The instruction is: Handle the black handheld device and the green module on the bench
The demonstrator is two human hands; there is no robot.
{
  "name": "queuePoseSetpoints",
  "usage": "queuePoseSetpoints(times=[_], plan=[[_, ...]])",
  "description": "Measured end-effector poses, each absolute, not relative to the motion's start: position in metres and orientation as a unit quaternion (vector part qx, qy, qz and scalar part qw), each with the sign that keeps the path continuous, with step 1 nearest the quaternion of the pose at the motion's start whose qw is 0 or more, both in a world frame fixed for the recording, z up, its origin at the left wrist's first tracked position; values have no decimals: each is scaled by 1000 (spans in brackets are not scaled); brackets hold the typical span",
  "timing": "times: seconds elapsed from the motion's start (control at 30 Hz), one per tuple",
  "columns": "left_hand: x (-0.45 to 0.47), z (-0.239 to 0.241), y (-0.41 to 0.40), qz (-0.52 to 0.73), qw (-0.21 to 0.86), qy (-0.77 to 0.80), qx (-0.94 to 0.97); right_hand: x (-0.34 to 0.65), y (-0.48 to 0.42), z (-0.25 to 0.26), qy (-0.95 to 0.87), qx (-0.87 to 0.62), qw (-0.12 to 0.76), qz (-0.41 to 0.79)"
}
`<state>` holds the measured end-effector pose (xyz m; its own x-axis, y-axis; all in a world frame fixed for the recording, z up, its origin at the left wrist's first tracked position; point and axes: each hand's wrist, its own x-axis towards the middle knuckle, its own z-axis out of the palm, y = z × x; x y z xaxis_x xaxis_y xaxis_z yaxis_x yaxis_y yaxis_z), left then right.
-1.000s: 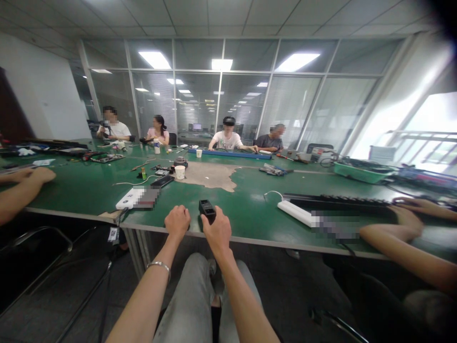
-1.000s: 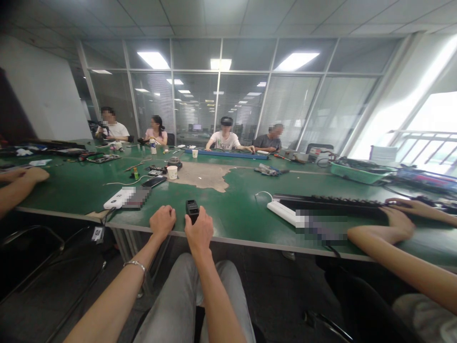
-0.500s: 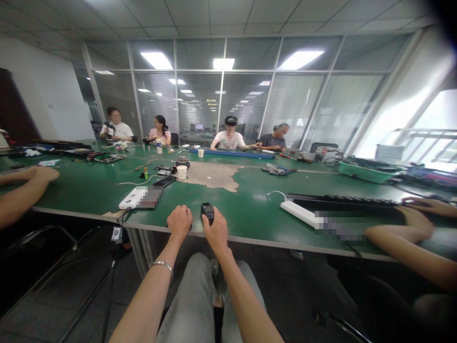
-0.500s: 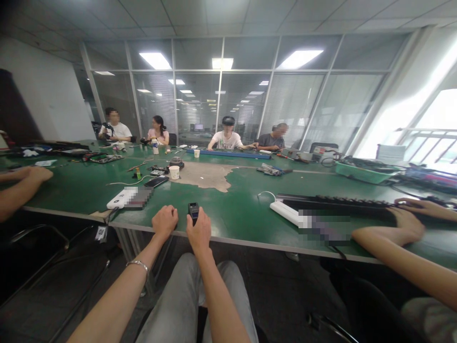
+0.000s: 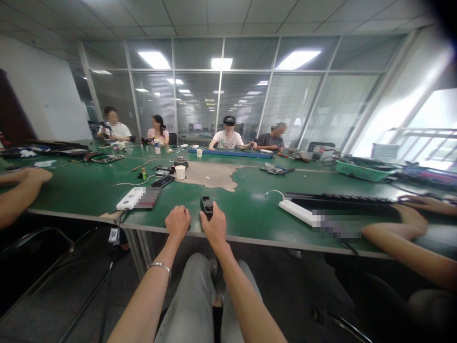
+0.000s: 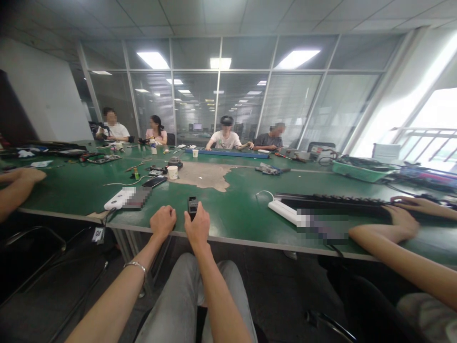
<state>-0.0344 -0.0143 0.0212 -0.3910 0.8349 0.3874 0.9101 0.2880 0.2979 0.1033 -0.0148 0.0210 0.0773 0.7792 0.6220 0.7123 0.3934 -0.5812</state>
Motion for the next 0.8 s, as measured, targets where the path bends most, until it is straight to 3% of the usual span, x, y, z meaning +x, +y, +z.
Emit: queuePoseSetpoints(times=[0.23,0.53,0.8], plan=[[-34,21,-14,-239,78,-797,-549,145,-5,58,-641,-548,537,11],[-32,20,-13,-244,83,-795,-550,186,16,0,-645,-604,468,-1],[-33,22,-15,-250,70,-793,-552,185,12,-8,-662,-606,440,-18]])
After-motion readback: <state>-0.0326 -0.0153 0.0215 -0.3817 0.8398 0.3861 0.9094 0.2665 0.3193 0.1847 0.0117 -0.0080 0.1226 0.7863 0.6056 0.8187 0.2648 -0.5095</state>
